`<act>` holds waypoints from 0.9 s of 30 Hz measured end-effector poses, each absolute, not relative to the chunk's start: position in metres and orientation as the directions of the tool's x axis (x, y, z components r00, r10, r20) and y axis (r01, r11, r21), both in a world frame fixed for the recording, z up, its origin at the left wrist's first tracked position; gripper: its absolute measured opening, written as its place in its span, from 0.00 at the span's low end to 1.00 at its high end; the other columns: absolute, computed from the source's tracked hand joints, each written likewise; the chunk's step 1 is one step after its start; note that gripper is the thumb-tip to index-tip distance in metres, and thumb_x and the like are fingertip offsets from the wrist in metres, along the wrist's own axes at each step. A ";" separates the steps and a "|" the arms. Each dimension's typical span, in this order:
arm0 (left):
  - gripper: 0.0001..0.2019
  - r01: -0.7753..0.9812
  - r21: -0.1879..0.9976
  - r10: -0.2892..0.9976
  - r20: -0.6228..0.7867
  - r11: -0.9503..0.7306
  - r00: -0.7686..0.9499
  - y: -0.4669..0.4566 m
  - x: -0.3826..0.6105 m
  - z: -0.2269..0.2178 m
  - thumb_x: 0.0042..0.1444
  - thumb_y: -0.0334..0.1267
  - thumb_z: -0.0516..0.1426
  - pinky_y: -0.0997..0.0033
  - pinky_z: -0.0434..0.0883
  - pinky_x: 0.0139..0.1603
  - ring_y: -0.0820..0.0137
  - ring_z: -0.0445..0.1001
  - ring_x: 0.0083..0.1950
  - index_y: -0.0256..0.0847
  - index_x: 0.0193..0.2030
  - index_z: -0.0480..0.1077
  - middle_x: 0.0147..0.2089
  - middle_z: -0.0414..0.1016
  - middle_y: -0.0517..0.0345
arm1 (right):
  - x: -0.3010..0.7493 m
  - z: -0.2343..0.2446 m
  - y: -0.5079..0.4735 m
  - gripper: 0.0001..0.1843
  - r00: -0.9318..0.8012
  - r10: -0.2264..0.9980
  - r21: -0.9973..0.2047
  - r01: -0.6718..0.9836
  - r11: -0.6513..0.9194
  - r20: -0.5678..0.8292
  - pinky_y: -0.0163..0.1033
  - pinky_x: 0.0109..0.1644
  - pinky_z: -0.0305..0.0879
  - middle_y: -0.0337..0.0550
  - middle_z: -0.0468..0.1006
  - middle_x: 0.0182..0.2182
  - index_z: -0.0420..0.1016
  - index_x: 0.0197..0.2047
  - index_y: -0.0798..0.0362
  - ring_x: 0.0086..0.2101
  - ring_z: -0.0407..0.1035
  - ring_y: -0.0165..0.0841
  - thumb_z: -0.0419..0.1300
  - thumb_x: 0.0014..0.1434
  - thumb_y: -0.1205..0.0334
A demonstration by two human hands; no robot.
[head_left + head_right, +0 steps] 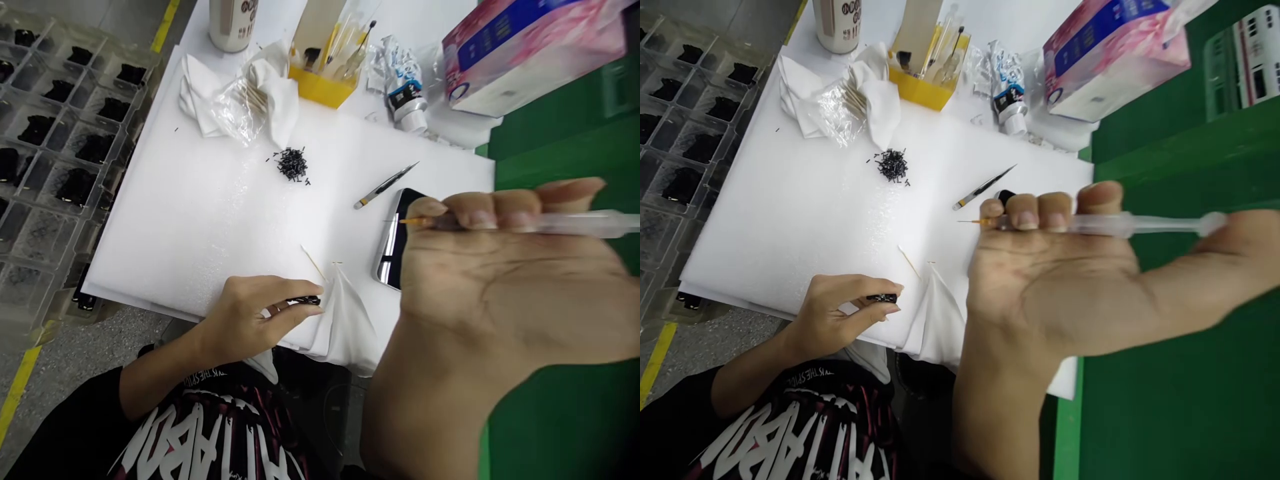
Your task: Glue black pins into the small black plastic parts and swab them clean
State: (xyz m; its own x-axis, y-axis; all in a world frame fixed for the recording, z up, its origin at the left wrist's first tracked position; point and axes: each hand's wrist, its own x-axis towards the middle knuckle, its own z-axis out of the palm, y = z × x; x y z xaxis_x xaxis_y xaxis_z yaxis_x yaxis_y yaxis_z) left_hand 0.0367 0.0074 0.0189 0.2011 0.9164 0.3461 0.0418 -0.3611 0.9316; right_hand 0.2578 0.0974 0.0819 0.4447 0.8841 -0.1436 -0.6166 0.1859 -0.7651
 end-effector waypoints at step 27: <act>0.12 0.069 0.923 0.906 0.355 -0.379 0.232 0.008 0.037 0.017 0.83 0.42 0.66 0.75 0.88 0.37 0.70 0.88 0.32 0.36 0.54 0.89 0.44 0.95 0.50 | 0.218 0.028 0.128 0.11 -0.060 0.942 -0.372 0.909 0.189 0.330 0.55 0.50 0.79 0.54 0.87 0.42 0.88 0.49 0.52 0.39 0.82 0.47 0.62 0.71 0.63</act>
